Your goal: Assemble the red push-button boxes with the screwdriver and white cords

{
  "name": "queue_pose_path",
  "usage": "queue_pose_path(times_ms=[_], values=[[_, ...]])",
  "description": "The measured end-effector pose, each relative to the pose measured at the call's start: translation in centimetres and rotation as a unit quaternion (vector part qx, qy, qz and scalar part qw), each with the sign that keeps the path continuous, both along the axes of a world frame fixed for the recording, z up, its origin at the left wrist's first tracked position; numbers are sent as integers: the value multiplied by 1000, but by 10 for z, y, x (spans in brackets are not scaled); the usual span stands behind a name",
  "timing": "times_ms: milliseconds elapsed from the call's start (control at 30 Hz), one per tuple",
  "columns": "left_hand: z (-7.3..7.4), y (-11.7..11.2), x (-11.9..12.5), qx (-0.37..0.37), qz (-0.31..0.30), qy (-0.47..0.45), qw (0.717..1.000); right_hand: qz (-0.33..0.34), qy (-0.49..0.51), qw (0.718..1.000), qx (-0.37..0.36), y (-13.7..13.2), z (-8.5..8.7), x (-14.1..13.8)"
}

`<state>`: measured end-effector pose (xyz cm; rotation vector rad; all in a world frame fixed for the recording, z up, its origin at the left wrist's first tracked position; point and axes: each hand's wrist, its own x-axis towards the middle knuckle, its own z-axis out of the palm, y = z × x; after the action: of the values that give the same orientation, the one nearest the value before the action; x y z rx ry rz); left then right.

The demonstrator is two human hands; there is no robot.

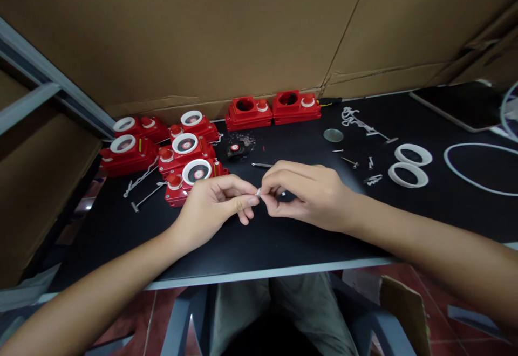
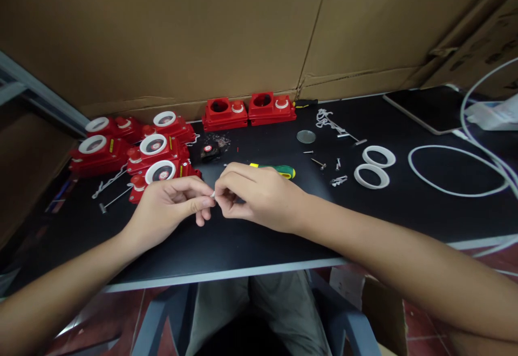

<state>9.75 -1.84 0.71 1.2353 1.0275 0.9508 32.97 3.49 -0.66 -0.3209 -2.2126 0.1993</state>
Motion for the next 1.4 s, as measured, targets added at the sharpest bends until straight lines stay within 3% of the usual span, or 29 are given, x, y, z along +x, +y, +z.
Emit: queue_pose_path(times_ms=[200,567,867,967,1133,1267,1400], values=[[0,0,-1,32,-12,35,999,11,0,998,-62,-1,-1,-1],[0,-1,0,64,-23,84,994,8,-8,997,-72,2,-1,0],[-3,-2,-2,93,-28,107,989,2,2,991,-135,-1,2,-1],[-2,-2,-2,85,-23,111,990,13,13,974,-226,-2,5,-1],[-1,-1,-1,70,-14,91,993,47,19,901,-432,0,9,1],[1,-2,-1,73,-11,84,994,80,2,885,-459,4,7,1],[0,-2,0,75,-12,80,994,100,-4,907,-409,5,2,0]])
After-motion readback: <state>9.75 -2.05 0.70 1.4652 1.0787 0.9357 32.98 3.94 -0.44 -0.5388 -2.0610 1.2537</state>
